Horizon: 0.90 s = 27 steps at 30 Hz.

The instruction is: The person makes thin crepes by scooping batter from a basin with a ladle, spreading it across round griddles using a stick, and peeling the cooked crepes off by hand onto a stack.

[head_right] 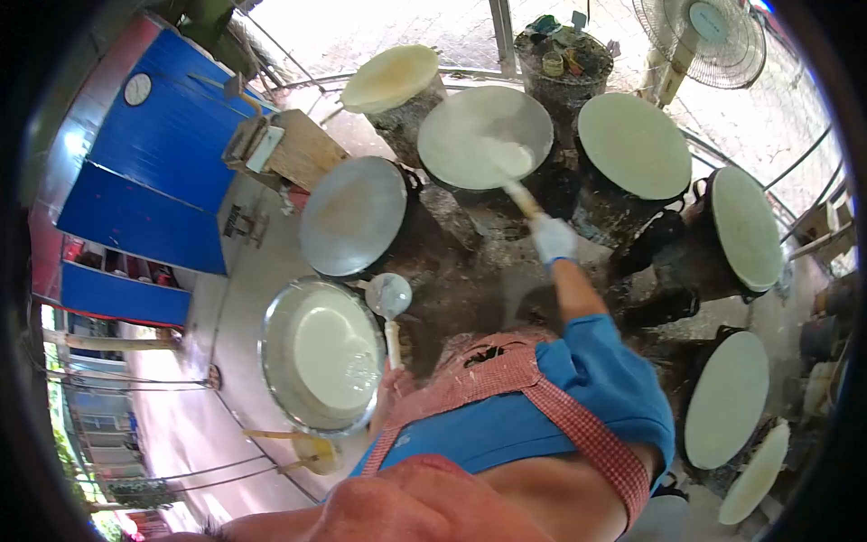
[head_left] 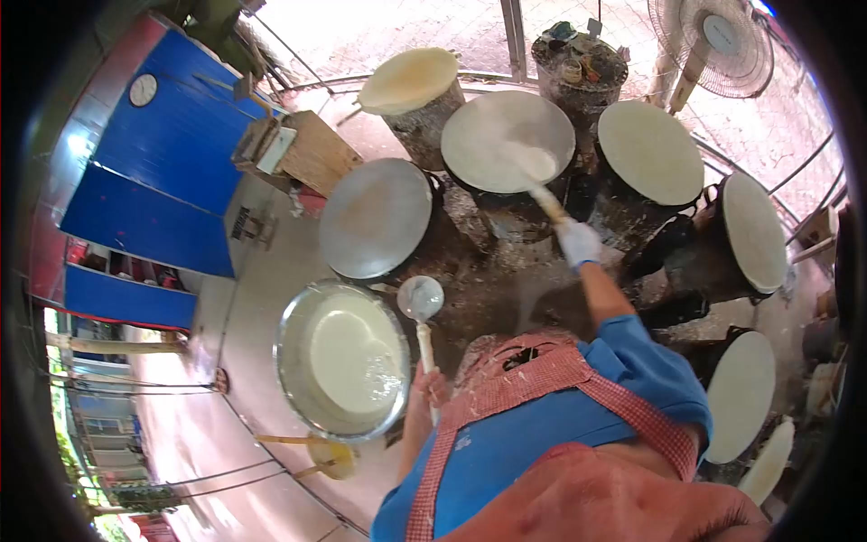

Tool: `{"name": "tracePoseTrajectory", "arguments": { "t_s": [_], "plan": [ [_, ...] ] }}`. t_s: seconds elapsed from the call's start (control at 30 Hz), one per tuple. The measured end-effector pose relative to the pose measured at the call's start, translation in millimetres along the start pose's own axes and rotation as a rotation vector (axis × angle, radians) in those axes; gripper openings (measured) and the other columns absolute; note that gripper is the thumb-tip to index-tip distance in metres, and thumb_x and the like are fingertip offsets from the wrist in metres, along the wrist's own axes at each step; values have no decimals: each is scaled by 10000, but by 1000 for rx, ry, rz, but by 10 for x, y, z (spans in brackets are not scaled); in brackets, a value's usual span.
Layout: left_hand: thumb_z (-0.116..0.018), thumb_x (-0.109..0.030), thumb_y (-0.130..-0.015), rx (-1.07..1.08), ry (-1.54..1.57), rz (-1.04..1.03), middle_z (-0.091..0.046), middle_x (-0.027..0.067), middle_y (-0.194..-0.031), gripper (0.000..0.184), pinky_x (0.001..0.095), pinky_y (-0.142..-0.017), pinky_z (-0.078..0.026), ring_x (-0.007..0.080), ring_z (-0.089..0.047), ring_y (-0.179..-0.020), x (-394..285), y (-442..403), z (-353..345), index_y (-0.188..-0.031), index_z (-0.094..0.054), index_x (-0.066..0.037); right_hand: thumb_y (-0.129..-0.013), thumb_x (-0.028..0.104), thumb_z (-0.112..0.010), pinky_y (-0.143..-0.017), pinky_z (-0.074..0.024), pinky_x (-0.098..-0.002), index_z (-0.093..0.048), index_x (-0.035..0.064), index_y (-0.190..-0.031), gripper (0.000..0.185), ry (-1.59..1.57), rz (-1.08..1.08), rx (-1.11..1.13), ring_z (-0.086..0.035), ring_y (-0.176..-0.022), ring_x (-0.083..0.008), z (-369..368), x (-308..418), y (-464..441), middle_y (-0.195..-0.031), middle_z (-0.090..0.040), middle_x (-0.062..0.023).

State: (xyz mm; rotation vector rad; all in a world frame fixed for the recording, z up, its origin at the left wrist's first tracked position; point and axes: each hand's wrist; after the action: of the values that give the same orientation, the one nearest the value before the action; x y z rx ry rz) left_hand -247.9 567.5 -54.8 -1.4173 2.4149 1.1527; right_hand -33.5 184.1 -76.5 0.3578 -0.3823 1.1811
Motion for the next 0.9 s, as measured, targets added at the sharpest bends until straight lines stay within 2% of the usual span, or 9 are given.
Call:
{"name": "tracePoseTrajectory", "arguments": {
  "t_s": [0.03,0.17,0.3,0.43,0.5,0.57,0.63,0.73,0.9],
  "plan": [
    [-454,-75,-855,1,11,-34,-321,-24,-556,493,177,-289,-232,74,-303,-384,60,-19,24,-1265,-285,-290,-836,357,-469,-645,-456,-455,-630,139,-911,282,95,27,-4,-595,-703,-351,5,-279,-161,-715,-608,-178],
    [-444,-61,-861,-89,80,16,-322,-26,-561,437,171,-297,-233,62,-311,-396,92,-157,-47,-1236,-312,-242,-826,344,-465,-671,-448,-447,-609,115,-892,278,-280,-1,-204,-582,-788,-354,-131,-21,-490,-783,-617,-158],
    [-455,-41,-854,-157,76,73,-326,-32,-568,406,171,-313,-249,49,-311,-405,116,-350,-99,-1208,-333,-199,-805,394,-487,-684,-457,-433,-614,154,-929,299,-54,270,86,-591,-788,-323,-264,44,-186,-832,-620,-138],
    [-468,-37,-848,-183,-152,25,-329,-38,-573,349,170,-342,-274,48,-316,-412,93,-423,-41,-1154,-356,-161,-811,384,-484,-677,-460,-430,-621,158,-954,301,-2,9,13,-593,-786,-324,29,-655,-686,-828,-617,-150],
    [-476,-47,-847,-197,-176,57,-326,-40,-572,344,172,-338,-266,48,-314,-416,79,-472,-148,-1150,-366,-167,-812,375,-484,-655,-458,-435,-617,118,-889,299,-184,-4,-162,-590,-780,-335,157,-358,-880,-817,-612,-164],
    [-481,-56,-848,-231,119,194,-331,-39,-574,351,173,-344,-271,44,-329,-434,89,-562,-172,-1161,-368,-167,-817,355,-480,-635,-453,-442,-604,98,-874,291,-231,85,-162,-582,-762,-353,-85,-122,-949,-800,-608,-167],
    [-484,-62,-849,-232,182,236,-336,-40,-577,347,172,-350,-276,41,-341,-446,64,-596,-365,-1161,-371,-162,-813,377,-493,-634,-468,-425,-628,154,-903,276,35,433,-111,-591,-701,-327,-280,-256,-580,-691,-587,-163],
    [-505,-67,-836,-378,-301,140,-346,-50,-588,319,171,-387,-306,44,-357,-469,25,-595,-583,-1120,-374,-126,-817,394,-487,-631,-470,-426,-631,166,-921,290,-27,160,-23,-600,-710,-318,-182,-795,-465,-731,-605,-158],
    [-520,-78,-831,-344,-210,223,-348,-54,-591,271,174,-388,-310,34,-348,-466,115,-807,-713,-1071,-397,-103,-819,374,-473,-623,-456,-443,-613,115,-881,301,-215,116,-207,-582,-735,-351,115,-336,-1351,-765,-614,-154]
  ]
}}
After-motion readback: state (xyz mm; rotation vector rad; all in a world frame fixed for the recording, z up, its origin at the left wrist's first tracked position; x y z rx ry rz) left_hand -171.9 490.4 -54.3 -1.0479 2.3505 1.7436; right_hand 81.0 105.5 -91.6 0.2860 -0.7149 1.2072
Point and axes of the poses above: each hand's wrist, its own y-axis away from the middle knuckle, its own z-axis out of the back of the hand, x = y × z
